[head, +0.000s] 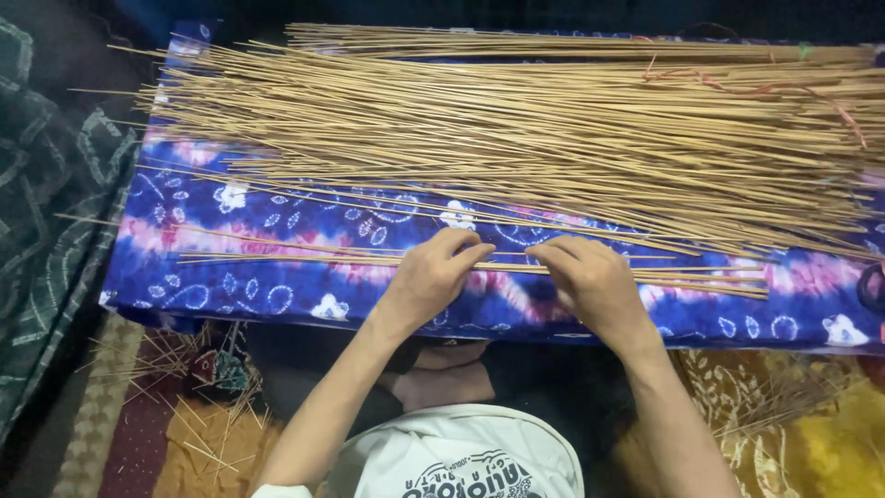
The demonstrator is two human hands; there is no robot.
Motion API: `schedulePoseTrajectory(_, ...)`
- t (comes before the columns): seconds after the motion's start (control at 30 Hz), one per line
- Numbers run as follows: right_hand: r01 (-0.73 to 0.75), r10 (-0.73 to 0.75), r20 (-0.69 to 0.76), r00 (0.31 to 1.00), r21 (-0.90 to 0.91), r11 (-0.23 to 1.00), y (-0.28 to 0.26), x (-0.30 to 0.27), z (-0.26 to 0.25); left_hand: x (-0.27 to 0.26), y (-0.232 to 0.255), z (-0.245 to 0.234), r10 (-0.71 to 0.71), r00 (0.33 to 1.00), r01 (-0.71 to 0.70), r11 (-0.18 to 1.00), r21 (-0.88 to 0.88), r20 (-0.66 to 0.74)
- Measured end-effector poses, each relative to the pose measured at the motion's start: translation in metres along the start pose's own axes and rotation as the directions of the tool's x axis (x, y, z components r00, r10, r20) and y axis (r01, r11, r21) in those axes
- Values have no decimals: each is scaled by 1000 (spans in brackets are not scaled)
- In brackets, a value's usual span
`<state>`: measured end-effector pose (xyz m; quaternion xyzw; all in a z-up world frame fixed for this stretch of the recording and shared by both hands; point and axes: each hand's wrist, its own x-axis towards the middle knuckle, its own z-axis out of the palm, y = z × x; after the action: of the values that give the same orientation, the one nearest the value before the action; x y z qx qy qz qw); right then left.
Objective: A person is weaving thin wooden sticks into a mat or screen on a blue patterned cloth.
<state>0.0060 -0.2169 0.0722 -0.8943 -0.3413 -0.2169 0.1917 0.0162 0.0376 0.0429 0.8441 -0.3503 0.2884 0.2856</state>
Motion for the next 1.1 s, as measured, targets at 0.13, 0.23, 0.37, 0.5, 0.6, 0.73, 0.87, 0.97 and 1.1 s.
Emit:
schedulePoseTrajectory(0.13,-110,110,-2,994,9,994,14,-9,-11,-5,-6,6,-36,999,36,999,12,18)
schedulePoseTrajectory(0.23,-139,138,53,989,31,990,22,-19,-7,-4,0,22,-19,1000,19,998,55,5)
schedulePoseTrajectory(0.37,-200,211,163,964,-81,976,37,-38,-3,-5,3,32,-13,992,-5,991,134,129)
schedulePoseTrajectory(0.5,-223,244,214,946,-118,968,35,-46,-6,-6,-1,35,3,981,-35,987,159,195)
schedulePoseTrajectory(0.6,-160,190,210,959,-152,975,40,-50,-2,-2,-2,35,49,976,-87,981,173,213)
schedulePoseTrajectory(0.73,-74,109,134,985,-240,968,49,-55,14,-3,-5,41,113,952,-188,948,255,283)
schedulePoseTrajectory(0.87,-32,59,100,993,-254,967,48,-51,16,1,-5,46,136,916,-277,895,350,377)
schedulePoseTrajectory(0.97,-30,59,103,993,-263,964,53,-54,22,1,-4,53,108,900,-283,882,376,423)
schedulePoseTrajectory(1.1,-32,50,69,996,-240,970,52,-53,23,7,-1,45,134,916,-280,889,362,379)
